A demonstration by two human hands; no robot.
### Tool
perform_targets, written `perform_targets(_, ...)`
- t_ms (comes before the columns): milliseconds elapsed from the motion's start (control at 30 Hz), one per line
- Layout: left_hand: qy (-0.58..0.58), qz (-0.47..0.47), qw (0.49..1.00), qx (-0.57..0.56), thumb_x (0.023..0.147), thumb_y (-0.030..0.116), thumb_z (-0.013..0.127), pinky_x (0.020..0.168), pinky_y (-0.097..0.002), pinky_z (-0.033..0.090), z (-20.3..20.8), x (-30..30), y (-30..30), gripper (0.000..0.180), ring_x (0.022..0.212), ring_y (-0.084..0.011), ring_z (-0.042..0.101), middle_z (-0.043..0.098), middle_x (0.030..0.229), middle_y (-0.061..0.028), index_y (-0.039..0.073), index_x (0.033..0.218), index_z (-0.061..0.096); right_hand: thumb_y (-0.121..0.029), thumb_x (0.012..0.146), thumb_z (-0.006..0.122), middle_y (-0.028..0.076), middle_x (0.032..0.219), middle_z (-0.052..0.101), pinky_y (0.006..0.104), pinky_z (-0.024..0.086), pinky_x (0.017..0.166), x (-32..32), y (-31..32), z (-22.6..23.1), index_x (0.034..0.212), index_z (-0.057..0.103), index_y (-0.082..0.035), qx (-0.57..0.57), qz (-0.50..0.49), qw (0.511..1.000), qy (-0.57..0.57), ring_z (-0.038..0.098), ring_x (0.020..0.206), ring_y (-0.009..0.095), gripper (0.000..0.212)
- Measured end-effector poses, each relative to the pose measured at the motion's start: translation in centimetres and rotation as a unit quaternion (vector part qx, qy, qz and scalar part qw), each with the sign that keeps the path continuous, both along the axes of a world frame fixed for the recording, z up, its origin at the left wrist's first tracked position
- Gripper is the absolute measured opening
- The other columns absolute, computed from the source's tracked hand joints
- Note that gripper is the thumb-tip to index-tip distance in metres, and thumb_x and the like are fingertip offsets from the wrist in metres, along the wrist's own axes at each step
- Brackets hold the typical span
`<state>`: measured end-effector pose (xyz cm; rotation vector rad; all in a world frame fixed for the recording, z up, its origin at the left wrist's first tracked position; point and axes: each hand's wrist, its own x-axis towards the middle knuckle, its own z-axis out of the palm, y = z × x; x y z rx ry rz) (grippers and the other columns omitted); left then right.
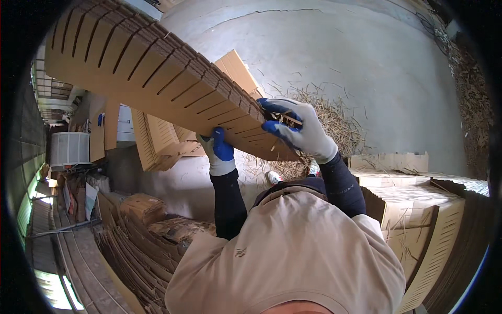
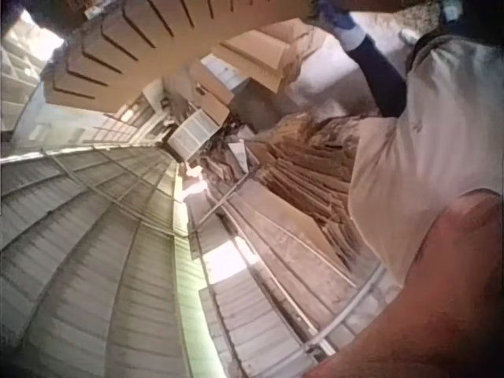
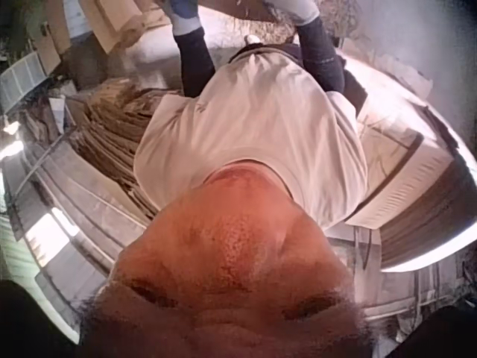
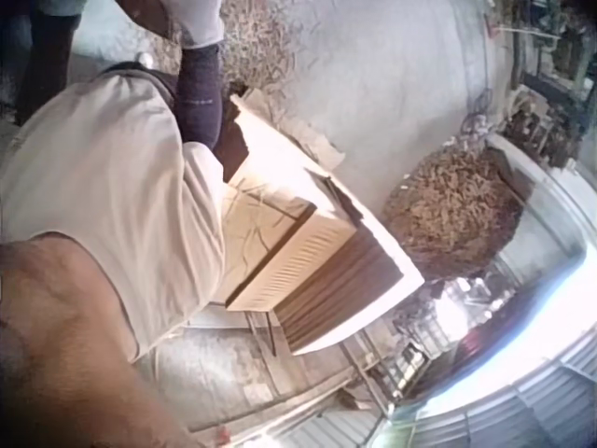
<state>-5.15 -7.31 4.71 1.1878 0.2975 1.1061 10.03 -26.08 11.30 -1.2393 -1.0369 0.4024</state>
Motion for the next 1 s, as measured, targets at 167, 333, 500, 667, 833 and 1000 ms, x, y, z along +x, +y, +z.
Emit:
perform_targets(167, -0.026, -0.013, 0.997, -0.075, 0.075, 0.03, 0.081, 0.095, -0.0373, 0.052, -0.5, -0.9, 0.3, 0.07, 0.107, -0.0225, 0.061, 0.059, 0.123, -0.0073, 0.002, 0.131, 0.049, -0.012, 0.089, 0.067, 0.018, 0.103, 0.072, 0.0295, 0.055, 0.079, 0.1, 0.2, -2.0, 0.113, 0.067, 0.004, 0.065, -0.024, 0.997, -0.046, 0.071, 0.087, 0.02, 0.029)
perform_targets(333, -0.058, -0.049, 0.997, 0.032, 0.087, 0.023, 0.075, 0.102, -0.0416, 0.049, -2.4, -2.0, 0.4, 0.057, 0.118, -0.0247, 0.057, 0.056, 0.133, -0.0047, 0.014, 0.136, 0.048, -0.01, 0.089, 0.062, 0.015, 0.09, 0.072, 0.0312, 0.056, 0.068, -0.8, 0.3, -1.9, 0.105, 0.07, 0.001, 0.017, -0.117, 0.989, -0.09, 0.072, 0.074, 0.024, 0.02)
perform_targets(500, -0.013, 0.067, 0.997, -0.022, 0.079, 0.029, 0.081, 0.094, -0.0368, 0.052, -0.5, -1.0, -1.3, 0.066, 0.103, -0.0218, 0.061, 0.057, 0.122, -0.0069, 0.007, 0.13, 0.047, -0.011, 0.09, 0.062, 0.015, 0.089, 0.072, 0.0333, 0.056, 0.065, -1.0, 0.5, -3.1, 0.101, 0.069, -0.001, 0.064, -0.228, 0.962, -0.138, 0.072, 0.075, 0.028, 0.017)
perform_targets(667, -0.021, 0.047, 0.998, -0.034, 0.081, 0.028, 0.08, 0.097, -0.0401, 0.05, 0.1, -1.1, -1.0, 0.07, 0.109, -0.0219, 0.059, 0.056, 0.123, -0.0065, 0.006, 0.135, 0.04, -0.013, 0.096, 0.056, 0.01, 0.077, 0.07, 0.0282, 0.054, 0.064, -1.1, 1.0, -3.4, 0.102, 0.069, 0.003, 0.106, -0.262, 0.956, 0.08, 0.067, 0.067, 0.017, 0.021)
perform_targets(833, -0.046, 0.051, 0.997, -0.024, 0.083, 0.033, 0.078, 0.102, -0.0435, 0.047, -0.5, -1.5, -0.9, 0.071, 0.116, -0.0226, 0.055, 0.054, 0.128, -0.0064, 0.011, 0.137, 0.038, -0.02, 0.1, 0.055, 0.013, 0.11, 0.067, 0.0305, 0.051, 0.088, -0.2, 0.9, -3.1, 0.12, 0.06, 0.008, 0.176, -0.151, 0.908, 0.349, 0.065, 0.098, 0.016, 0.035)
perform_targets(1000, -0.039, 0.022, 0.999, 0.002, 0.083, 0.035, 0.078, 0.104, -0.0452, 0.046, -2.2, -3.2, 1.5, 0.07, 0.118, -0.0245, 0.055, 0.052, 0.134, -0.0063, 0.013, 0.137, 0.039, -0.03, 0.086, 0.071, 0.018, 0.147, 0.045, 0.0379, 0.035, 0.113, 2.0, -0.5, -3.6, 0.147, 0.034, 0.005, 0.128, 0.062, 0.964, 0.225, 0.046, 0.133, 0.024, 0.079)
